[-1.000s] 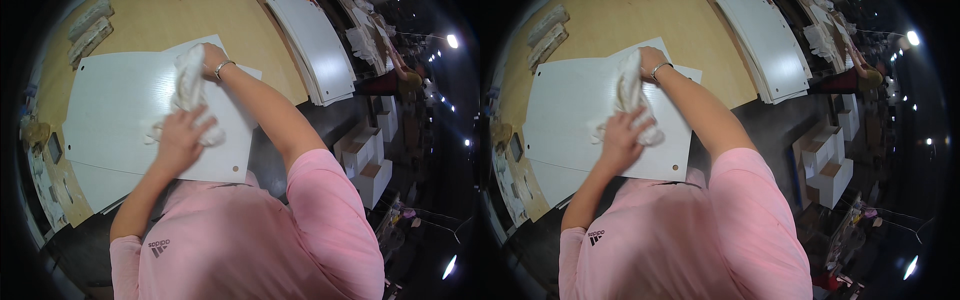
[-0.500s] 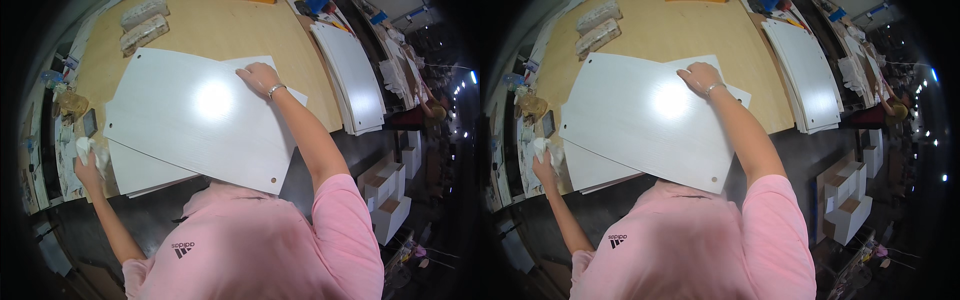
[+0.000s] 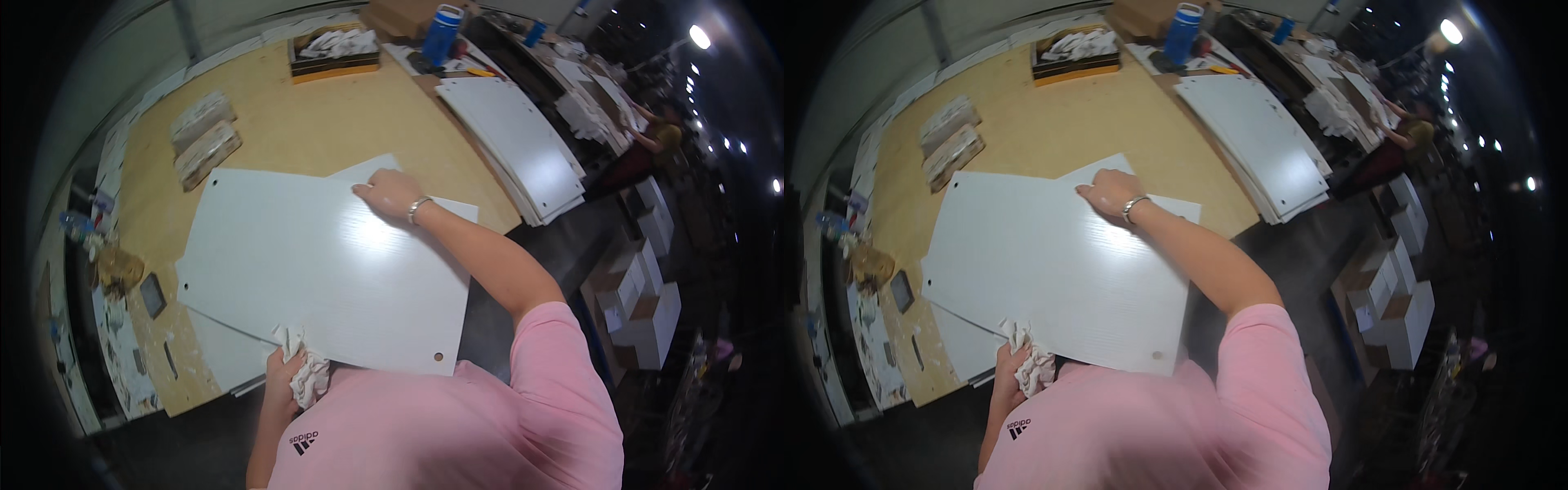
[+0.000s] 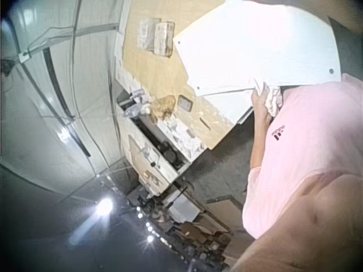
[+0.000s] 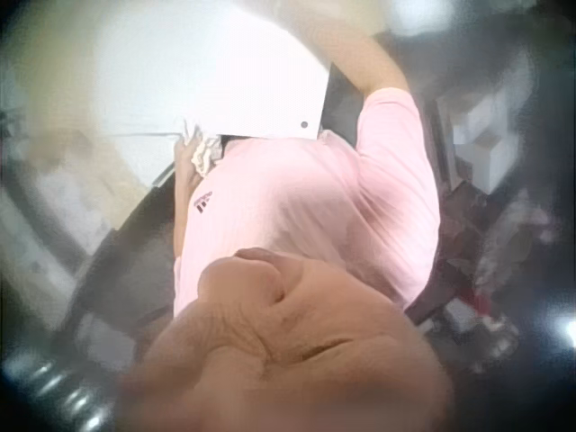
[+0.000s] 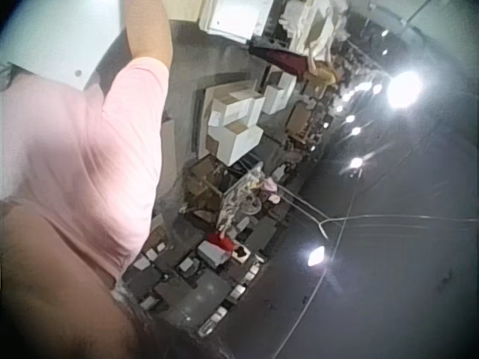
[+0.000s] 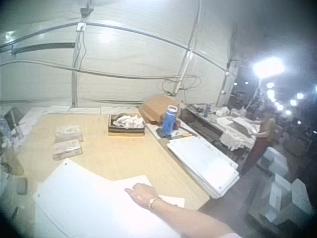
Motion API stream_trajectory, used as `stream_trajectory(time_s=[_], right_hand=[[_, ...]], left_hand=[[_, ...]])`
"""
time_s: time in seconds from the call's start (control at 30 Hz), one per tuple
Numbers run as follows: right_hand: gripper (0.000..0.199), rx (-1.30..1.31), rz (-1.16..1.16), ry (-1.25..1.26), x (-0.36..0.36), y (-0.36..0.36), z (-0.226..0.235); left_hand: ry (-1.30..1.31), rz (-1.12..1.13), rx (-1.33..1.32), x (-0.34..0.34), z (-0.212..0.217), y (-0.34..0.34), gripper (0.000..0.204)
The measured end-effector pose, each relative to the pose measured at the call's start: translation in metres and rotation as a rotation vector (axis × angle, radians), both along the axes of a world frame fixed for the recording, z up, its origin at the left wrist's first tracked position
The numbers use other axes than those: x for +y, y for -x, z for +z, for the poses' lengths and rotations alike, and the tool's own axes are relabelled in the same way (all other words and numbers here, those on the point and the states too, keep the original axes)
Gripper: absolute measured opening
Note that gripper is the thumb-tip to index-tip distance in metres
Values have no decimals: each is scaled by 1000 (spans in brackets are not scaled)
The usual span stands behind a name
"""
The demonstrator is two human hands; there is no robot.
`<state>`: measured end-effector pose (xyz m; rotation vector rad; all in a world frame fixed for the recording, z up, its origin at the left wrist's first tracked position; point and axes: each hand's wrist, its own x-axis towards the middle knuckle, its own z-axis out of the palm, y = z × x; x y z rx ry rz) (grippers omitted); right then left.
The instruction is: The person wipes down white wooden panels with a cloth, flipping them over and moving them between a table and a stack.
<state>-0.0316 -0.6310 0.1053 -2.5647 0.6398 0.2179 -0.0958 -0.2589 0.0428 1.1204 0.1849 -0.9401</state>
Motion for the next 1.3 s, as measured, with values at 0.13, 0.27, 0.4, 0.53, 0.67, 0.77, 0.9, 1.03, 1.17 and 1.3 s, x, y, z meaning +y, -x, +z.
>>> stream_trajectory(time_s=[0.13, 0.27, 0.4, 0.53, 0.67, 0.77, 0.9, 1.03, 1.17, 1.3], right_hand=[[54, -99, -36, 51, -38, 28, 5], [54, -121, -156, -10, -109, 78, 0], [55, -149, -294, 12, -196, 131, -14], [55, -108, -511, -49, -296, 186, -19], [55, -163, -726, -40, -403, 222, -55], [53, -192, -809, 31, -465, 223, -80], [51, -181, -900, 75, -526, 235, -92], [51, -177, -847, 173, -563, 238, -101], [49, -166, -578, 568, -581, 244, -102], [57, -28, -639, 154, -586, 240, -80]], left_hand=[[6, -85, -4, -38, 19, 3, 27], [3, -210, -31, -106, 23, 5, 22], [15, -334, -103, -190, 26, -1, 25], [-15, -482, -147, -307, 26, -12, 28], [-140, -643, -206, -441, 11, -26, 28], [-143, -639, -300, -515, -6, -42, 22], [-173, -643, -318, -601, -14, -49, 21], [-261, -650, -385, -650, -15, -53, 21], [-394, -719, -778, -668, -31, -62, 20], [-417, -785, -767, -667, -49, -65, 20]])
